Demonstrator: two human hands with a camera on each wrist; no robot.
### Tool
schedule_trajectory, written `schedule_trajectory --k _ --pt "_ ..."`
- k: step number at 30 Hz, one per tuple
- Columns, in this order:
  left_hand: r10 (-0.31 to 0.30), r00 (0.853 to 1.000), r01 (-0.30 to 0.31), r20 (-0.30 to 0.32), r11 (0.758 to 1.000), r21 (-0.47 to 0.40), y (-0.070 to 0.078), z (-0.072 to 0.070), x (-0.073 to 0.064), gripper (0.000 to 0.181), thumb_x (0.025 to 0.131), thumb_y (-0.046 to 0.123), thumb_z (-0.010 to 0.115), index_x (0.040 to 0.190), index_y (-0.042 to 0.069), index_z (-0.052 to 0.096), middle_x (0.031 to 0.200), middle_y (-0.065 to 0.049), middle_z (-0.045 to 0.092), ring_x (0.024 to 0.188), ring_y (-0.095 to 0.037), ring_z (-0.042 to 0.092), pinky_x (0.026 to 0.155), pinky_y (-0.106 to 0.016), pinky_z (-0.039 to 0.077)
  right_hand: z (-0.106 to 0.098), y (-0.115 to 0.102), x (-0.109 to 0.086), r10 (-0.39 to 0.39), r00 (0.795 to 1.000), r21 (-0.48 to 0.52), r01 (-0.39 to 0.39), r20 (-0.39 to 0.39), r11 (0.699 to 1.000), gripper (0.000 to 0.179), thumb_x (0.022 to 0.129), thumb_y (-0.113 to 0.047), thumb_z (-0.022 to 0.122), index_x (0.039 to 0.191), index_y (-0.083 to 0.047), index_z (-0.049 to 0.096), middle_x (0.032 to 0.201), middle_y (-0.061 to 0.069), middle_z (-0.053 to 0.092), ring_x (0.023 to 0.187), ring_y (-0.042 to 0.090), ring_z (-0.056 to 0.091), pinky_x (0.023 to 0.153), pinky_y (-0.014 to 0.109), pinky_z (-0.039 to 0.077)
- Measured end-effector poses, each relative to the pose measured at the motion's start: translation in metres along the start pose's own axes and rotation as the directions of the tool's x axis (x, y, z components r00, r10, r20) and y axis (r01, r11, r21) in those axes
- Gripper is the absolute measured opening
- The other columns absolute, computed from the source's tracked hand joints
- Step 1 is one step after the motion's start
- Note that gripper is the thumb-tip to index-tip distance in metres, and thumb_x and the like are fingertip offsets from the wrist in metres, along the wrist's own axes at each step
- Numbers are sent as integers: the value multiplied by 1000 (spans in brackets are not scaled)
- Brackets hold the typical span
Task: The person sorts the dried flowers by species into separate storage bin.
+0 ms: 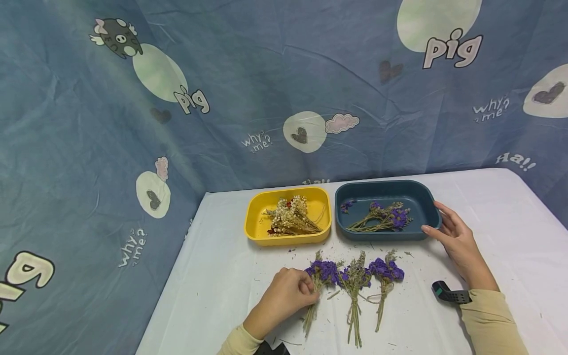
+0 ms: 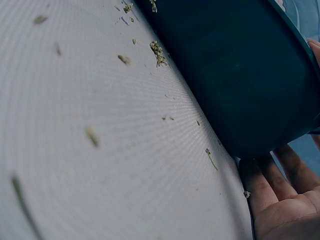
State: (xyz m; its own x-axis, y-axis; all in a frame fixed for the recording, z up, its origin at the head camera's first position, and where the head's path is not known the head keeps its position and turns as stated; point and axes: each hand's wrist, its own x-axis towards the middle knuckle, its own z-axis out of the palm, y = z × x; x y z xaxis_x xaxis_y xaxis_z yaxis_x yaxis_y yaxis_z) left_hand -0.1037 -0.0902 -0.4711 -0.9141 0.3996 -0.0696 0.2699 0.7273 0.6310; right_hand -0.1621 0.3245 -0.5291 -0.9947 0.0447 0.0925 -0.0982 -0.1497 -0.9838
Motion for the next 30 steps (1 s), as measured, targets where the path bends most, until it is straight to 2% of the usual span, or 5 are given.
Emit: schedule_trajectory --k 7,13,19,26,30 --pt "22 1000 -21 -20 1000 22 -2 -2 1 16 83 14 83 72 14 71 56 14 60 47 5 48 55 -14 43 0 0 0 3 1000 8 -3 0 1000 79 99 5 62 164 -22 28 147 -7 45 116 -13 58 91 2 49" --pt "29 998 -25 -52 998 65 -4 -5 1 10 82 15 81 75 17 74 63 14 66 53 8 50 57 -14 44 0 -1 0 15 1000 6 -15 -3 1000 79 99 4 63 164 -24 28 154 1 39 115 -13 58 90 2 49" --pt "36 996 -26 -86 993 112 -3 -11 2 5 82 17 81 79 19 78 67 15 69 58 8 54 60 -14 45 0 0 0 10 1000 8 -10 2 1000 79 99 5 63 164 -24 28 146 -9 45 116 -13 58 90 2 50" --pt "22 995 -15 -94 997 76 -1 -19 1 4 86 20 82 84 18 79 69 13 72 57 8 55 59 -15 47 0 0 0 4 1000 13 -4 6 1000 79 99 6 62 164 -23 28 142 -12 46 115 -13 59 90 3 50" --pt "14 996 -9 -89 998 59 -1 -22 1 5 87 22 82 88 17 80 72 13 73 58 9 55 65 -18 50 0 0 0 9 1000 4 -9 3 1000 80 99 5 63 165 -23 27 144 -11 46 115 -13 59 90 2 50"
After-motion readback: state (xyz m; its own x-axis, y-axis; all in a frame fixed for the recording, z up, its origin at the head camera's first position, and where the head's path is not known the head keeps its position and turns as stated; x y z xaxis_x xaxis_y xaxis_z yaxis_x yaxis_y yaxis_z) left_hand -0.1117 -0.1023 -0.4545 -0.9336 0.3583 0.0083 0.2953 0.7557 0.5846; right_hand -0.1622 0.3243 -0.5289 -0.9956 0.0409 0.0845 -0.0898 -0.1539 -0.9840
